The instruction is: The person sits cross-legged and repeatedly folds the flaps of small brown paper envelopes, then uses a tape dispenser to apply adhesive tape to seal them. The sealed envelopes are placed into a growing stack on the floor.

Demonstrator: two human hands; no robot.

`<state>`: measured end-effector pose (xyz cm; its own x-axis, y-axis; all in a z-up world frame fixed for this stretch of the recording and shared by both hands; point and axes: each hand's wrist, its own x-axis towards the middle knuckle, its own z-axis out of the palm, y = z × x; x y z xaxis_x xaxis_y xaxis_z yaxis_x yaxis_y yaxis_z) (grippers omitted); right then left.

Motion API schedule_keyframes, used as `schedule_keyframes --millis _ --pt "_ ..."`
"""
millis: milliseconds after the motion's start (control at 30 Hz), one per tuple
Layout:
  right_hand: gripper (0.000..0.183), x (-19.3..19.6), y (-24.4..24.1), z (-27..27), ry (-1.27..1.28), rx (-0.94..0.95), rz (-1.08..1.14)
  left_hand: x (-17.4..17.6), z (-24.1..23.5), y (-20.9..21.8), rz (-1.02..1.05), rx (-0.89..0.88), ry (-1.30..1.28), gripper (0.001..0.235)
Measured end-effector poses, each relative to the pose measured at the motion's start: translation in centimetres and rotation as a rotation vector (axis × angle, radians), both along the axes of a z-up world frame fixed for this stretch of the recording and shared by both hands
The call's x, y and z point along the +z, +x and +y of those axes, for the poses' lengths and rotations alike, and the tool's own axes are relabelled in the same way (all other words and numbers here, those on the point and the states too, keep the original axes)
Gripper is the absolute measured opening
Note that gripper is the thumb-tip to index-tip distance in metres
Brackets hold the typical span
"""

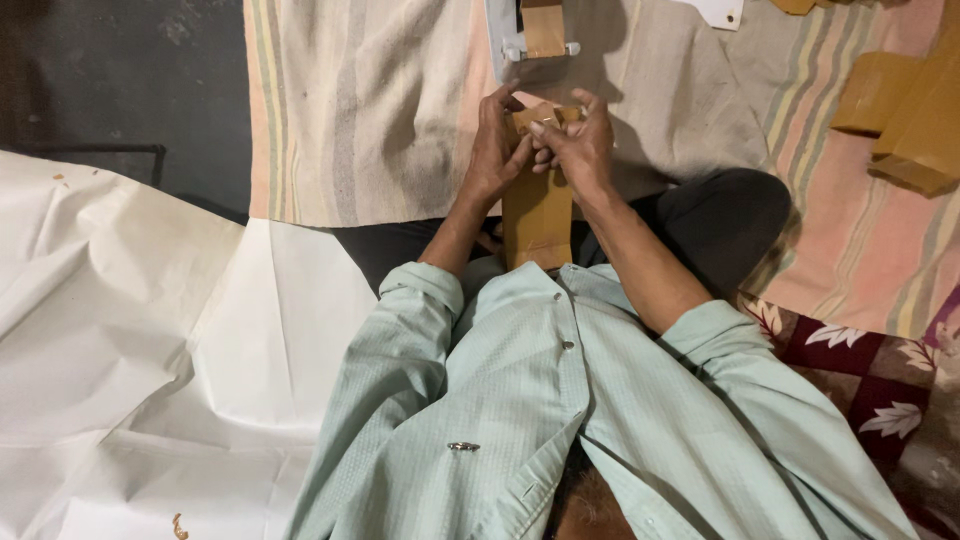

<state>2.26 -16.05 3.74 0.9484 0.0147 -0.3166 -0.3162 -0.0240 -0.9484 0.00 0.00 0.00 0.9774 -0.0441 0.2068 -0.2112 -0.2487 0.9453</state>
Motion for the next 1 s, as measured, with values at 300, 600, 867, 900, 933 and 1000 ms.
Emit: schedule_keyframes --millis 300,600,867,900,933,1000 --pt "0.087 -0.7 -1.9 -0.3 0.173 -0.031 0.097 0.4 -0.4 -1.8 -0.053 0.017 -0.004 0.077" --pt "0.085 0.2 -2.4 0.6 0.113 -0.14 0.191 -0.5 0.2 -2.2 -0.006 -0.047 -0.093 0.065" --pt "0.079 -0.6 -3.1 1.4 -0.03 -0.146 0.122 3.5 -1.1 -0.5 0.419 0.201 -0.138 0.044" --pt "0.079 -0.6 -3.3 1.3 -0.013 -0.148 0.097 4.1 -1.4 -0.3 0.446 0.242 -0.117 0.05" --pt "0.08 -0.6 -3.5 1.2 0.004 -0.141 0.11 4.6 -1.7 -0.2 0.442 0.254 -0.14 0.047" --pt "0.083 -0.6 -3.9 1.0 0.042 -0.124 0.14 5.2 -1.8 0.0 0.433 0.283 -0.182 0.044"
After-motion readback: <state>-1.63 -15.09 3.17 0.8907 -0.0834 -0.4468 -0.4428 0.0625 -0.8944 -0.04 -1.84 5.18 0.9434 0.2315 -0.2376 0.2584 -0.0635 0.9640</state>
